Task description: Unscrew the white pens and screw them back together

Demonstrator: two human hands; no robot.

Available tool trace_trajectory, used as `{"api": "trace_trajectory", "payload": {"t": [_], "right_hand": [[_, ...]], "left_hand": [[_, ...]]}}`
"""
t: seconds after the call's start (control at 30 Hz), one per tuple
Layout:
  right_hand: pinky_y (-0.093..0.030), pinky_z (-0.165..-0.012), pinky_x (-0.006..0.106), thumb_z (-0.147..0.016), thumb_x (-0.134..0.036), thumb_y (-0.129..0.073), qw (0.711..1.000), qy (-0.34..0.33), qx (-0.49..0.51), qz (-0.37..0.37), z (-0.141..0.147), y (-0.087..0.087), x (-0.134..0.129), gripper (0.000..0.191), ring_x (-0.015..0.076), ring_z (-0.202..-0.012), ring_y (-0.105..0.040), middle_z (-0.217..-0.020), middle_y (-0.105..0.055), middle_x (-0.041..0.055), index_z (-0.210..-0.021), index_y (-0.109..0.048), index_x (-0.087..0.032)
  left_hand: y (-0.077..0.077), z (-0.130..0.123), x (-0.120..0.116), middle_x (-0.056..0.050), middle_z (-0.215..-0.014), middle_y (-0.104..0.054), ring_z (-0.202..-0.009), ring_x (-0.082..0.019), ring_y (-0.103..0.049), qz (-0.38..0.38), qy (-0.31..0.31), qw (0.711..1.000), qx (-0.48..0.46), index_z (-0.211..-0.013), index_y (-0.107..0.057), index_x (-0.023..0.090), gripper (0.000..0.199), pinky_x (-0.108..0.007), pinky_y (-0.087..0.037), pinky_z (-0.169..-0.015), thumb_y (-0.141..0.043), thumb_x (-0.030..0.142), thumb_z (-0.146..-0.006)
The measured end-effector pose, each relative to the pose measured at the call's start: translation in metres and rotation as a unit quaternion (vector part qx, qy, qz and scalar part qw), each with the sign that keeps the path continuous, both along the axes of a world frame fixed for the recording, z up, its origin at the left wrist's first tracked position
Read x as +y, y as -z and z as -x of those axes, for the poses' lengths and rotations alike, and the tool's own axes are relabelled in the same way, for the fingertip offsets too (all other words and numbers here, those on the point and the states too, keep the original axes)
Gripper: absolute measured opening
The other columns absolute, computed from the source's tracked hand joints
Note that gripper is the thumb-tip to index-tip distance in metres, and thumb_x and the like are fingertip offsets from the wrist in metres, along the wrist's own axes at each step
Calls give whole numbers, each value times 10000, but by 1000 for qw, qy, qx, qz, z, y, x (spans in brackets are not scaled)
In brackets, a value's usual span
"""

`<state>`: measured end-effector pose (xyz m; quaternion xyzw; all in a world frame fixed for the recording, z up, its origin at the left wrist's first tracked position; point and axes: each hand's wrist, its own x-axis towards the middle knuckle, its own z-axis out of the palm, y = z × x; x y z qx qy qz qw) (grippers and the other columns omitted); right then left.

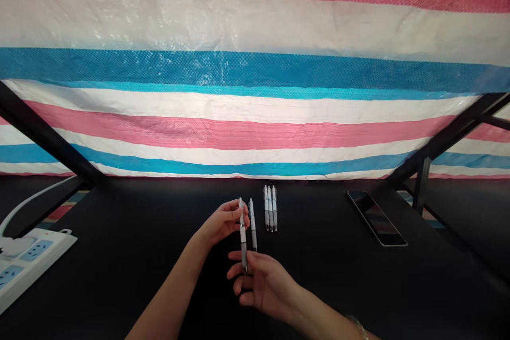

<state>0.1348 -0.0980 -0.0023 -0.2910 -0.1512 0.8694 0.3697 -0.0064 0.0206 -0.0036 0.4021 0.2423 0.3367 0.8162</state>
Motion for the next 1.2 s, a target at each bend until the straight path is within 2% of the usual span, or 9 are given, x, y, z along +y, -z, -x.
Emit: {"api": "trace_trajectory", "payload": {"t": [0.17,0.23,0.3,0.37,0.53,0.7,0.83,1.03,1.2], "right_hand": [[-357,-474,187,-688,-303,-741,1000,14,-24,-2,1,5,0,298,93,-534,-545,-605,-536,-27,-813,-524,-141],[-373,-481,199,-714,-357,-707,1000,5,-27,-5,1,4,0,323,109,-549,-564,-611,-551,-3,-858,-559,-109],[-410,-519,220,-741,-391,-670,1000,5,-26,-7,1,2,0,379,129,-609,-597,-708,-600,47,-938,-575,-82],[-424,-538,228,-746,-393,-669,999,19,-27,-7,1,0,0,381,131,-635,-605,-771,-614,56,-964,-565,-98],[-300,-410,178,-684,-373,-741,997,31,-60,-28,1,1,1,344,74,-457,-508,-578,-531,-27,-800,-525,-131],[-240,-379,182,-678,-412,-736,996,13,-72,-46,1,0,2,367,60,-407,-480,-539,-516,-28,-770,-543,-114],[-213,-370,187,-717,-423,-699,995,16,-75,-60,-1,-2,3,350,63,-396,-477,-538,-510,-30,-778,-549,-113],[-311,-436,190,-761,-430,-657,996,59,-52,-47,-4,0,6,357,84,-480,-529,-598,-530,-13,-883,-578,-104],[-371,-481,206,-781,-378,-618,998,46,-32,-39,-5,4,6,327,108,-551,-560,-666,-584,23,-953,-588,-102]], "left_hand": [[-2,-1,0,-57,-657,-633,-617,-146,-600,6,0,1000,3,-779,-620,122,159,-232,-454,-600,-692,260,-751],[-3,-1,-1,-60,-648,-633,-604,-144,-596,5,-5,1000,6,-773,-619,120,173,-226,-448,-580,-702,269,-741],[-4,-1,-1,-62,-642,-632,-595,-143,-593,3,-11,1000,9,-770,-619,118,179,-221,-445,-567,-707,271,-736],[-5,-1,-1,-60,-647,-629,-599,-143,-593,3,-11,1000,13,-769,-619,119,175,-224,-448,-574,-708,265,-736],[-3,-2,-2,-53,-668,-624,-623,-140,-594,-3,5,1000,4,-793,-620,124,158,-232,-453,-607,-687,264,-762],[-1,-4,-3,-45,-667,-611,-618,-129,-579,-22,17,1000,-9,-793,-611,125,155,-227,-447,-609,-683,260,-769],[-1,-5,-5,-52,-691,-612,-643,-135,-586,-20,-1,1000,-11,-815,-614,127,153,-234,-456,-627,-656,273,-795],[-4,-9,-8,-47,-796,-602,-703,-146,-605,-37,-12,999,29,-1022,-634,150,282,-262,-484,-671,-691,248,-763],[-6,-13,-8,-30,-768,-599,-666,-133,-597,-28,-66,996,51,-1066,-648,161,363,-250,-486,-650,-729,237,-720]]}}
